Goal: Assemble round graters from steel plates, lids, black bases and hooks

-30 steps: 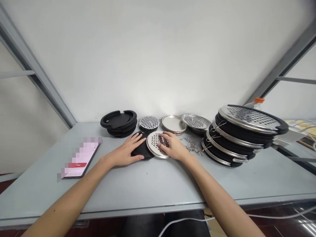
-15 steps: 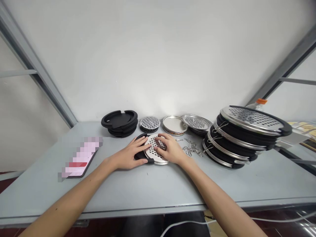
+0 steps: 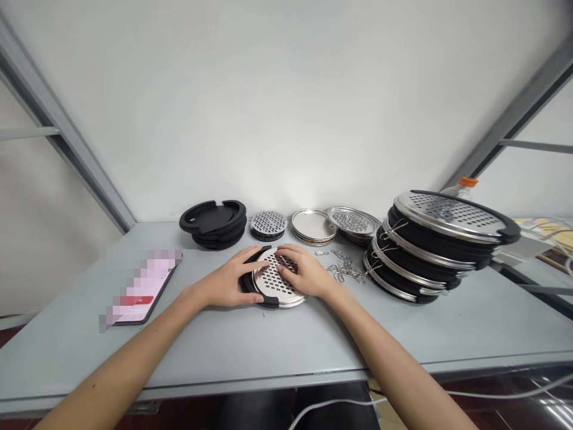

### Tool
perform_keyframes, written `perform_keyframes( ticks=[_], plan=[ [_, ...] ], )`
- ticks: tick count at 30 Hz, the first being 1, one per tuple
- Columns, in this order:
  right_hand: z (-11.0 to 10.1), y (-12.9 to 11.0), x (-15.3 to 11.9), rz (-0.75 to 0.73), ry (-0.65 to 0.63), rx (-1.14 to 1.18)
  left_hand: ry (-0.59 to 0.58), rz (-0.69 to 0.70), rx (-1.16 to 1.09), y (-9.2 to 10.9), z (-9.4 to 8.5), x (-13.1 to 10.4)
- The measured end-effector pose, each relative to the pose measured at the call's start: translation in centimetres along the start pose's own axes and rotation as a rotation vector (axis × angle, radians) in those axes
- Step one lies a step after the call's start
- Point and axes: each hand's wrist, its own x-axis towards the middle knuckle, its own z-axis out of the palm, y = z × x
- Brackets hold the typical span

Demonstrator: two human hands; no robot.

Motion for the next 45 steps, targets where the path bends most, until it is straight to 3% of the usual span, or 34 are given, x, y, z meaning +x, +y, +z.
perform_keyframes(
  ticks=[11, 18, 34, 45],
  plan=[
    [-3.0, 2.0, -0.7, 0.12, -0.227, 0.021, -0.062, -0.102, 0.075, -1.1, -0.7, -0.3],
    [-3.3, 2.7, -1.7, 0.211, -0.443, 0.191, -0.071, -0.081, 0.085, -1.1, -1.5, -0.4],
    [-2.1, 1.5, -1.1, 0.126, -0.342, 0.178, 0.024, 0.006, -0.103, -0.5, -1.2, 0.1],
    [-1.2, 1.6, -1.0, 0.139, -0.326, 0.192, -0.011, -0.069, 0.002, -1.1, -0.8, -0.2]
  ],
)
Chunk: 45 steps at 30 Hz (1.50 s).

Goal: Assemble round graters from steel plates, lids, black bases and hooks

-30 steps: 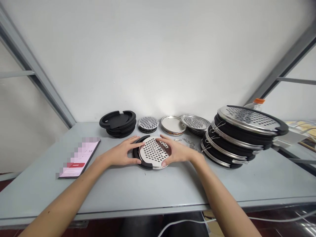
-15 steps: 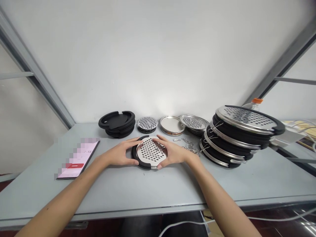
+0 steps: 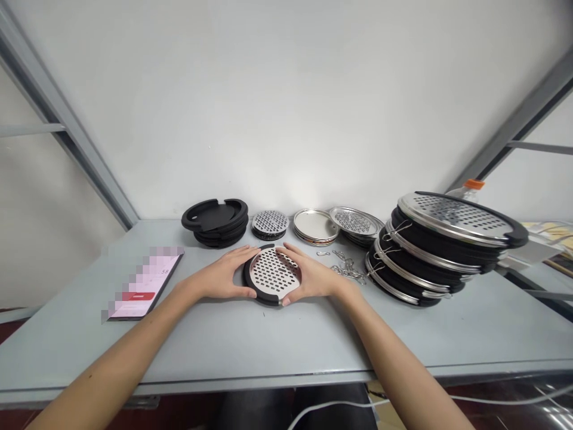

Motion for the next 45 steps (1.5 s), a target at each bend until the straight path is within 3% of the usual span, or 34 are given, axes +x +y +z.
perform_keyframes(
  ticks=[8, 29, 39, 45],
  plan=[
    [-1.5, 0.1, -0.5, 0.021, 0.03, -0.041, -0.055, -0.144, 0.116, -1.4, -0.4, -0.5],
    [-1.1, 1.4, -0.2, -0.026, 0.059, 0.03, -0.071, -0.066, 0.015, -1.0, -0.4, -0.2],
    [-1.1, 0.9, -0.5, -0.023, 0.058, 0.075, -0.07, -0.162, 0.136, -0.9, -0.9, -0.8],
    [-1.0, 0.8, -0.4, -0.047, 0.043, 0.108, -0.008, 0.005, 0.031, -0.1, -0.3, -0.3]
  ],
)
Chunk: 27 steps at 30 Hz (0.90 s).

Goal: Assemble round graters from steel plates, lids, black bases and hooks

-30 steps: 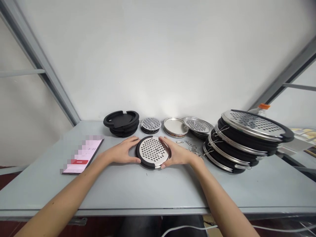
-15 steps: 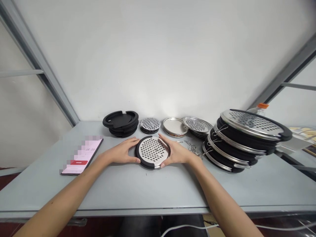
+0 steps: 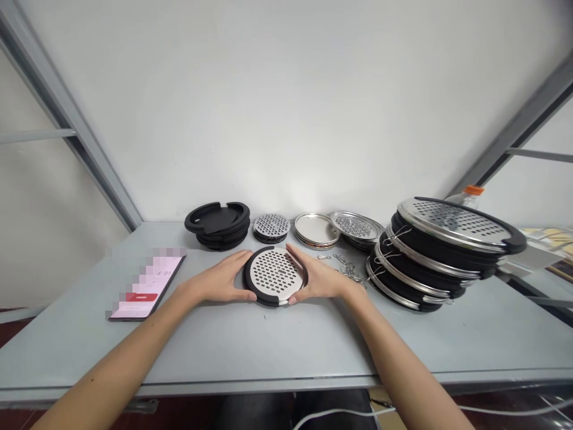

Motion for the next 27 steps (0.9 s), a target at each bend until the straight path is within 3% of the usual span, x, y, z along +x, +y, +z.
perform_keyframes(
  ticks=[8, 15, 22, 27],
  plan=[
    [0.7, 0.6, 0.6, 0.033, 0.051, 0.114, 0.019, -0.049, -0.07, -0.8, 0.6, 0.1],
    [0.7, 0.2, 0.7, 0.036, 0.083, 0.097, 0.059, -0.008, -0.113, -0.1, 0.3, 0.5],
    [1.1, -0.1, 0.8, -0.005, 0.073, 0.087, 0.022, -0.098, 0.022, -0.2, 0.1, -0.1],
    [1.9, -0.7, 1.2, -0.058, 0.112, -0.063, 0.058, 0.038, 0.109, 0.2, 0.8, 0.0]
  ],
)
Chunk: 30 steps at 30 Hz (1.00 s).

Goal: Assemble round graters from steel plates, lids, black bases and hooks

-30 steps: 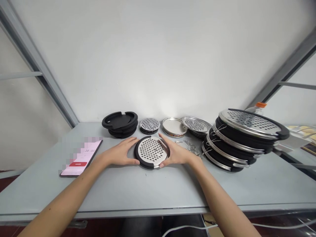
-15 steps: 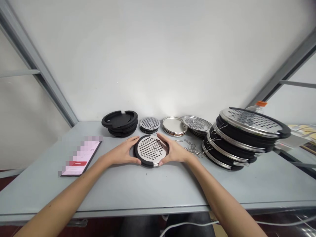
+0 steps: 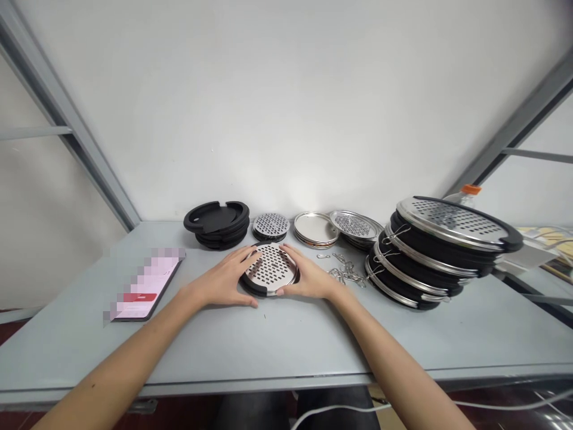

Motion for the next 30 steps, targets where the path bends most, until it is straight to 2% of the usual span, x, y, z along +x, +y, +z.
perform_keyframes(
  ticks=[6, 11, 22, 26, 30],
  plan=[
    [0.7, -0.2, 0.1, 0.001, 0.004, -0.038, 0.003, -0.001, 0.047, 0.2, 0.6, 0.2],
    [0.9, -0.9, 0.2, 0.0, 0.059, -0.034, 0.019, -0.017, 0.06, 0.6, 0.9, 0.3],
    [0.3, -0.4, 0.2, 0.01, 0.085, 0.033, 0.037, 0.082, 0.061, 0.5, -0.2, 0.4],
    [-0.1, -0.4, 0.3, 0.084, 0.201, 0.099, 0.068, 0.071, -0.086, 0.8, -0.7, 0.5],
    [-0.4, -0.5, 0.4, 0.134, 0.3, 0.169, 0.184, 0.037, -0.335, 0.7, -0.9, 0.6]
  ],
)
